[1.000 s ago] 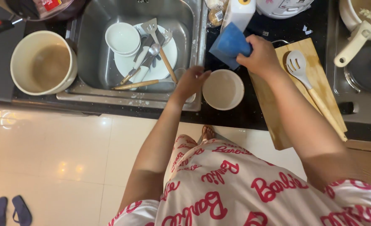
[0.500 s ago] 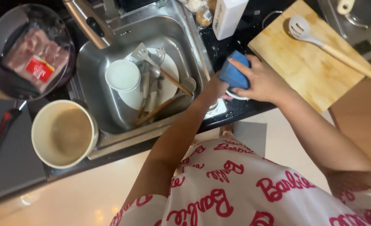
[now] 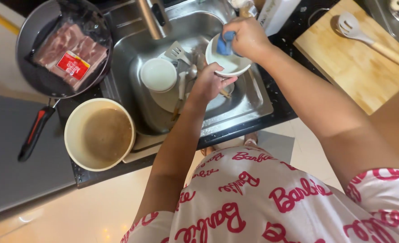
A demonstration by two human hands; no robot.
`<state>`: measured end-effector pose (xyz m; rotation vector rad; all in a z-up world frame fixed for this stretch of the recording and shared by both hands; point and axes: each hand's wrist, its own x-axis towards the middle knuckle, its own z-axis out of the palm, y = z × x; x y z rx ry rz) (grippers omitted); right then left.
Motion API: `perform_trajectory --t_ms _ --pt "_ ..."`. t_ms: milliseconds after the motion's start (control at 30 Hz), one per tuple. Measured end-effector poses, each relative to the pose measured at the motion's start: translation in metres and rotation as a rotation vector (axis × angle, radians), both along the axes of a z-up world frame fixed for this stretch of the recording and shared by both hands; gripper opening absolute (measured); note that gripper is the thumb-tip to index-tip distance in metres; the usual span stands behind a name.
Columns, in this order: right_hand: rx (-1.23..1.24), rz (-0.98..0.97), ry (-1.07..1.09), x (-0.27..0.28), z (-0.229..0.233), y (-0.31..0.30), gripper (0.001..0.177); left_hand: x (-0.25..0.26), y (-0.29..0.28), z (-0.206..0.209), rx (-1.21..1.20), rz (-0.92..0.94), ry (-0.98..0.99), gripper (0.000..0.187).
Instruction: The person washes dishes at the kitchen sink, then pours oil into a pot on a portable stove, adds minced garlic from a cutting board, and stirs the pot with a slotted spoon. They then scrub the rice cooker inner pot and its lid with a sponge, rinse them under the tap, and rinse bowls.
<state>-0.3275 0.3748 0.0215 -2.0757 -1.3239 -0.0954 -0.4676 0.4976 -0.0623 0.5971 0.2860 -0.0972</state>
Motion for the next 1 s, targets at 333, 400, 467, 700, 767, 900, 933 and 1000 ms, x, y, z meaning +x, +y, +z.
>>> perform_trajectory --t_ms 333,400,467,700,767,900,933,1000 --pt "-0.467 0.216 -0.300 -0.038 0.013 0.014 0.049 -0.012 0.018 0.013 0.014 0.182 -0.060 0.090" --pt "-0.418 0.206 -0.351 -0.037 0.005 0.012 0.050 -0.013 0.010 0.009 -0.026 0.216 -0.051 0.093" --pt "-0.268 0.234 -0.231 -0.023 -0.001 0.019 0.047 -0.002 0.011 0.011 -0.028 0.237 -0.082 0.094" --pt "-0.373 0.210 -0.357 0.011 -0.028 0.022 0.031 0.010 -0.005 0.016 -0.021 0.295 -0.044 0.093" --pt "-0.227 0.124 -0.134 0.016 -0.037 0.026 0.043 0.019 -0.009 0.016 -0.016 0.328 0.022 0.090" --pt "-0.038 0.178 0.345 0.014 -0.055 0.030 0.048 0.027 -0.002 0.008 0.065 0.306 0.084 0.093" --pt "0.054 0.188 0.358 0.017 -0.057 0.030 0.048 0.030 0.000 0.006 0.043 0.296 0.068 0.093" --pt "0.124 0.188 0.303 0.015 -0.066 0.026 0.045 0.028 -0.009 -0.002 0.006 0.285 0.064 0.092"
